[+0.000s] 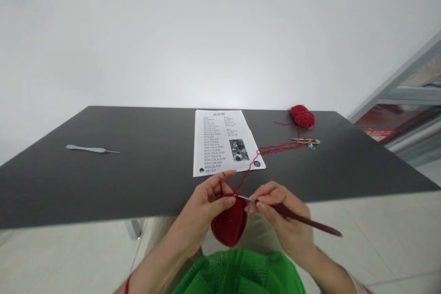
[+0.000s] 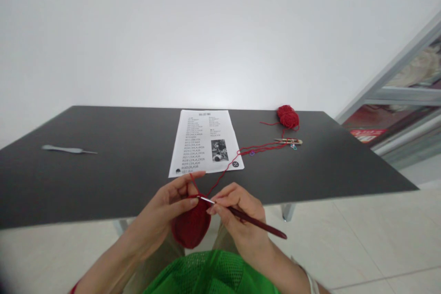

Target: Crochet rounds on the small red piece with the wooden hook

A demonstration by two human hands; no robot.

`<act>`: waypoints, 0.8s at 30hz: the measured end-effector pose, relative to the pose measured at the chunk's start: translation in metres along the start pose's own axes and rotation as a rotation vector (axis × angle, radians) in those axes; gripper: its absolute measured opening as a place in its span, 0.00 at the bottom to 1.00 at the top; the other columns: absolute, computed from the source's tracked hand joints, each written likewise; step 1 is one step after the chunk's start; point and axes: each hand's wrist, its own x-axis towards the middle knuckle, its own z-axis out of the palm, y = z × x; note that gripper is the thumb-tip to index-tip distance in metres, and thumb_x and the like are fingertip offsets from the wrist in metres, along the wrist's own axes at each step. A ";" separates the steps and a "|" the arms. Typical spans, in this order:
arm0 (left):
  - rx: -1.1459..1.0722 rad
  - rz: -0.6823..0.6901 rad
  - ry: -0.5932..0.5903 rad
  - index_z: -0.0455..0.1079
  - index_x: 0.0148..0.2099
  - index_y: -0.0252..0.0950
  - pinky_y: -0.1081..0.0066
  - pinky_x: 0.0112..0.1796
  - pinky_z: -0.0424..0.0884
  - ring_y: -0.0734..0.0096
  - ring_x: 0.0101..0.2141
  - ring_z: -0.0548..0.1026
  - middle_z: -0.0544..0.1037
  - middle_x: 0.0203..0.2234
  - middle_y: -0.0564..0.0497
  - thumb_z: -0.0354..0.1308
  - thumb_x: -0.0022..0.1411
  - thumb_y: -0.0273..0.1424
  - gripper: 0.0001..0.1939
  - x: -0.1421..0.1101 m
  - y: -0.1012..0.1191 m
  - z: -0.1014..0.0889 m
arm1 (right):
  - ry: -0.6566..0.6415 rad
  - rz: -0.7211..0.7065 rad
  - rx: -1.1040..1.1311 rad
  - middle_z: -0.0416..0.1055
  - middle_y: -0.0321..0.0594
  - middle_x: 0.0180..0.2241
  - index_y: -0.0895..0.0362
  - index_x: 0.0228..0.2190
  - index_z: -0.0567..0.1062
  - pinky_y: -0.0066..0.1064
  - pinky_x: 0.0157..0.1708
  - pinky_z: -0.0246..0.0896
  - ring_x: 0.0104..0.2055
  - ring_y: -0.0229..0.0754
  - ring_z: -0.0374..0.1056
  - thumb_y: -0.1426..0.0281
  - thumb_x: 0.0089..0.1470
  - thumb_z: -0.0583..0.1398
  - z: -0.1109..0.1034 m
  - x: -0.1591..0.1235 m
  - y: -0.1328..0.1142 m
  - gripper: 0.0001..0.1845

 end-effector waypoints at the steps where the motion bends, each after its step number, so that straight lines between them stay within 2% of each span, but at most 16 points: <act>1: 0.004 0.000 0.009 0.71 0.51 0.33 0.75 0.25 0.56 0.78 0.23 0.65 0.71 0.23 0.57 0.67 0.49 0.26 0.25 0.000 0.000 0.001 | -0.004 -0.013 -0.035 0.75 0.37 0.28 0.54 0.30 0.76 0.29 0.28 0.71 0.28 0.38 0.73 0.79 0.55 0.61 0.000 0.000 -0.001 0.08; 6: 0.049 0.043 0.094 0.70 0.53 0.34 0.74 0.26 0.58 0.76 0.24 0.66 0.70 0.22 0.57 0.66 0.50 0.27 0.26 -0.004 -0.003 0.009 | -0.020 -0.152 -0.285 0.74 0.37 0.30 0.53 0.31 0.74 0.26 0.27 0.69 0.29 0.38 0.73 0.80 0.54 0.60 0.008 -0.009 -0.004 0.09; 11: 0.032 0.081 0.133 0.71 0.51 0.33 0.74 0.29 0.61 0.75 0.25 0.67 0.70 0.21 0.58 0.67 0.49 0.26 0.25 -0.008 -0.010 0.016 | -0.105 -0.403 -0.488 0.76 0.43 0.34 0.53 0.41 0.74 0.32 0.29 0.71 0.33 0.42 0.72 0.82 0.55 0.59 0.012 -0.017 0.017 0.15; 16: -0.139 -0.046 0.104 0.73 0.50 0.33 0.75 0.28 0.60 0.78 0.24 0.65 0.69 0.22 0.57 0.70 0.45 0.27 0.27 -0.005 -0.015 0.013 | -0.214 -0.713 -0.617 0.78 0.45 0.35 0.56 0.47 0.73 0.34 0.29 0.73 0.33 0.44 0.72 0.81 0.58 0.56 0.001 -0.010 0.035 0.17; 18: -0.147 -0.059 0.124 0.74 0.49 0.33 0.76 0.27 0.59 0.78 0.24 0.65 0.69 0.23 0.57 0.70 0.45 0.27 0.26 -0.004 -0.015 0.013 | -0.211 -0.727 -0.676 0.78 0.47 0.35 0.56 0.48 0.73 0.36 0.30 0.74 0.34 0.46 0.73 0.80 0.58 0.55 0.001 -0.011 0.037 0.17; 20: -0.094 -0.014 0.161 0.73 0.51 0.33 0.75 0.27 0.59 0.77 0.24 0.65 0.69 0.23 0.57 0.68 0.47 0.27 0.26 -0.004 -0.015 0.012 | -0.160 -0.672 -0.686 0.78 0.48 0.36 0.57 0.49 0.73 0.38 0.33 0.74 0.36 0.47 0.73 0.80 0.58 0.56 0.005 -0.013 0.035 0.18; 24: 0.062 0.085 0.163 0.69 0.56 0.34 0.74 0.27 0.60 0.75 0.25 0.65 0.68 0.22 0.58 0.63 0.53 0.27 0.26 -0.003 -0.012 0.010 | -0.091 -0.501 -0.495 0.76 0.44 0.33 0.54 0.46 0.72 0.32 0.30 0.72 0.33 0.43 0.73 0.82 0.55 0.58 0.012 -0.013 0.024 0.19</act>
